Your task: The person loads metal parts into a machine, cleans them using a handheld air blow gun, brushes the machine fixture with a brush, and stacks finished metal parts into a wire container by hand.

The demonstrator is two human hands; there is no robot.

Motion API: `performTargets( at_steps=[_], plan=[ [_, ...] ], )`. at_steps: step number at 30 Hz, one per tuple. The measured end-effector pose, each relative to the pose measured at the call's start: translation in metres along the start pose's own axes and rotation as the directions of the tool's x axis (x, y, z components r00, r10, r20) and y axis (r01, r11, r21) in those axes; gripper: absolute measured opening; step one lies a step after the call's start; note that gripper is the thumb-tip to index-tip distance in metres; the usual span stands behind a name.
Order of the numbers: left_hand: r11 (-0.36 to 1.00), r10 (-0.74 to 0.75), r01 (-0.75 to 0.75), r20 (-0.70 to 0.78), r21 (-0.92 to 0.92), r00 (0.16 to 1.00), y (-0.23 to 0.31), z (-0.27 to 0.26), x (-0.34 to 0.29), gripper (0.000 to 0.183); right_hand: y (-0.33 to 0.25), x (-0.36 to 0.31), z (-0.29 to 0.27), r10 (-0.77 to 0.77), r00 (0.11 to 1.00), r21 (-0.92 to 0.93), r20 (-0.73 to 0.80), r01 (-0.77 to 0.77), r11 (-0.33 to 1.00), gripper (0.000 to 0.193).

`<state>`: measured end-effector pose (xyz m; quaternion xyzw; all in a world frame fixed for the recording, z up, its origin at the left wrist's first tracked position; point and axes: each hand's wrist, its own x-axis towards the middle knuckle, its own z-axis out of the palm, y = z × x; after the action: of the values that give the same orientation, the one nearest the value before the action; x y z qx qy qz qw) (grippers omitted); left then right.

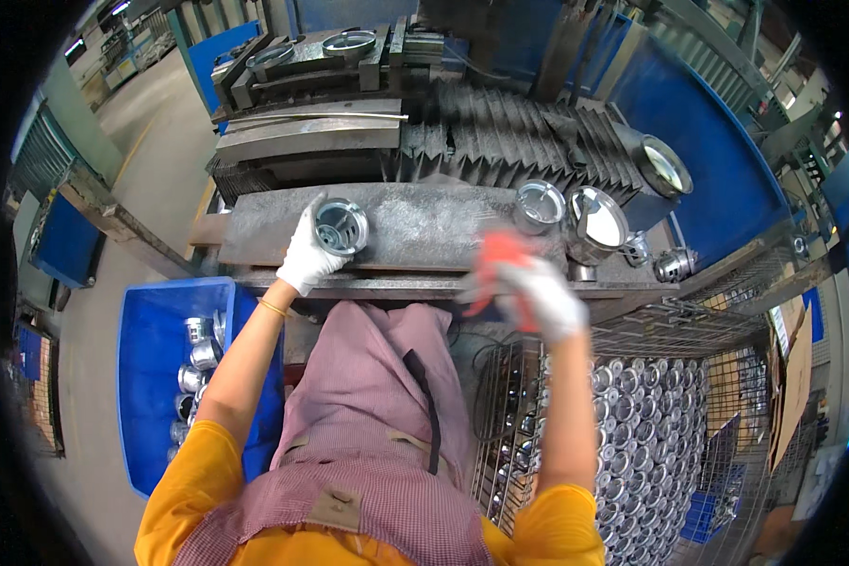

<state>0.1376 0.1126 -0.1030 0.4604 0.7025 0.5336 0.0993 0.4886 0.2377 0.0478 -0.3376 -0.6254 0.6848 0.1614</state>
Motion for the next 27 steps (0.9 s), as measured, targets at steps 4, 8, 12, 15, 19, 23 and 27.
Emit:
performTargets(
  at_steps=[4, 8, 12, 15, 19, 23, 27],
  plan=[
    [0.899, 0.104, -0.083, -0.025, 0.43, 0.994, 0.044, -0.007, 0.001, 0.096, 0.046, 0.073, 0.095, 0.019, 0.939, -0.287, 0.343, 0.086, 0.954, 0.036],
    [0.874, 0.103, -0.082, -0.017, 0.478, 0.995, 0.043, -0.02, 0.003, 0.088, 0.049, 0.099, 0.138, 0.011, 0.963, -0.506, 0.271, 0.132, 0.852, 0.038],
    [0.995, -0.065, 0.063, 0.026, 0.076, 0.998, 0.018, -0.028, 0.011, 0.091, 0.017, 0.093, 0.142, -0.058, 0.981, -0.634, 0.187, 0.165, 0.756, 0.047],
    [0.911, -0.193, 0.224, 0.122, -0.346, 0.974, 0.001, -0.032, 0.013, 0.095, 0.008, 0.095, 0.149, -0.016, 0.978, -0.616, 0.207, 0.143, 0.774, 0.046],
    [0.748, -0.242, 0.294, 0.169, -0.595, 0.956, 0.041, -0.028, 0.009, 0.088, 0.013, 0.099, 0.142, -0.064, 0.976, -0.64, 0.208, 0.185, 0.746, 0.046],
    [0.929, -0.152, 0.169, 0.076, -0.33, 0.985, 0.015, -0.035, 0.006, 0.079, 0.01, 0.099, 0.148, -0.061, 0.974, -0.667, 0.22, 0.196, 0.719, 0.046],
    [0.936, -0.176, 0.2, 0.106, -0.289, 0.979, 0.027, -0.029, 0.007, 0.096, 0.016, 0.101, 0.147, -0.077, 0.976, -0.674, 0.202, 0.196, 0.712, 0.047]
  ],
)
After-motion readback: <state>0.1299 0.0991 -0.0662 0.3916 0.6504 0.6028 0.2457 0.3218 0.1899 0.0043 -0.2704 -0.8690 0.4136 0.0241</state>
